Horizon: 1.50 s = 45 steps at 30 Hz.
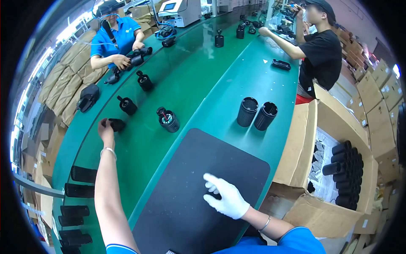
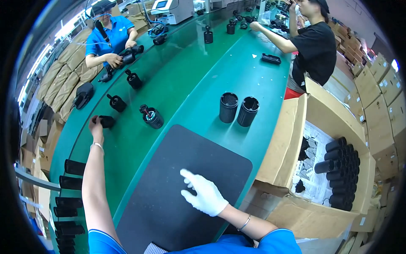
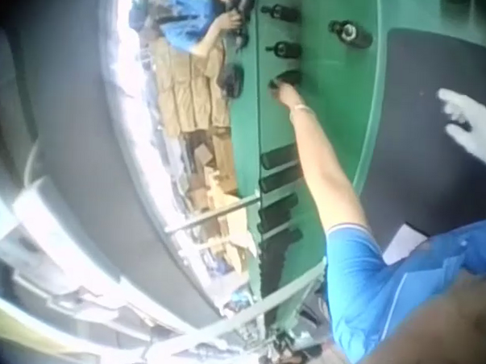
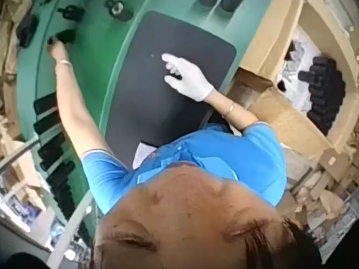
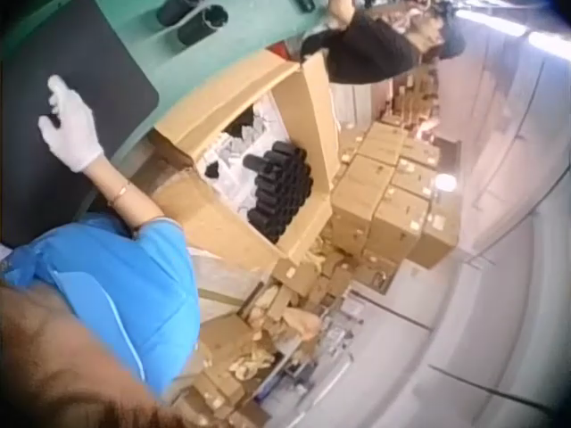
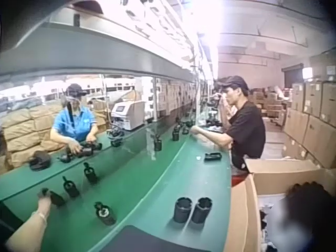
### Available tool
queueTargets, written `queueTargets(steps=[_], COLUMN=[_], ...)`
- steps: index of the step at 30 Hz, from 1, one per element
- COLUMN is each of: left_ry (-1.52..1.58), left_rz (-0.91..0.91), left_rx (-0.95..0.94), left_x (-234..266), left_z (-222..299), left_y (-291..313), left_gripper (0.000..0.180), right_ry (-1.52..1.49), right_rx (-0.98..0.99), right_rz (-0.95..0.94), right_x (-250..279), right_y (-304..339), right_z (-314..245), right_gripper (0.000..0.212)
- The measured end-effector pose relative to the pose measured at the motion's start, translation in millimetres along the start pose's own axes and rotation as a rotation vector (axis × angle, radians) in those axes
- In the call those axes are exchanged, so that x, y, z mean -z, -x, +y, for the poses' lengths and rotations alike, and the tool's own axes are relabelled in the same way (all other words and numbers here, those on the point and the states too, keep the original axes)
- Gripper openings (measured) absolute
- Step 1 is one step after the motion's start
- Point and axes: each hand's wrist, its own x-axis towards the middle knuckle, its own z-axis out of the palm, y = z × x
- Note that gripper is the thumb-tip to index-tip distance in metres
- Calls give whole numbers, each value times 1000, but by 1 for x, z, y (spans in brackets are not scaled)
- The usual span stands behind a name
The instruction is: Assembling and inspecting black cylindrical containers on a factory production line.
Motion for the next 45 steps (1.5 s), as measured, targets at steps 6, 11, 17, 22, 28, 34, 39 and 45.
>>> queueTargets(steps=[6,11,17,22,28,34,39,45], left_ry=[211,194,121,324,463,98,609,731], left_rz=[-79,-580,-781,-677,-599,-625,-636,-750], left_rx=[-40,-169,-140,-178,-30,-31,458,380], left_x=[58,88,111,108,103,95,103,123], left_z=[67,168,154,138,116,97,115,133], left_y=[90,230,315,324,341,352,350,351], left_gripper=[20,16,24,52,95,102,96,80], right_ry=[124,793,1019,537,12,255,166,127], right_rx=[-257,-318,-80,204,-127,20,-143,64], right_rz=[372,510,403,317,156,102,32,-14], right_x=[61,107,90,58,9,3,3,21], right_y=[-60,-114,-75,-27,-9,-4,0,9], right_z=[-44,-5,-17,-28,-19,1,-10,-43], right_gripper=[68,49,31,48,87,90,88,69])
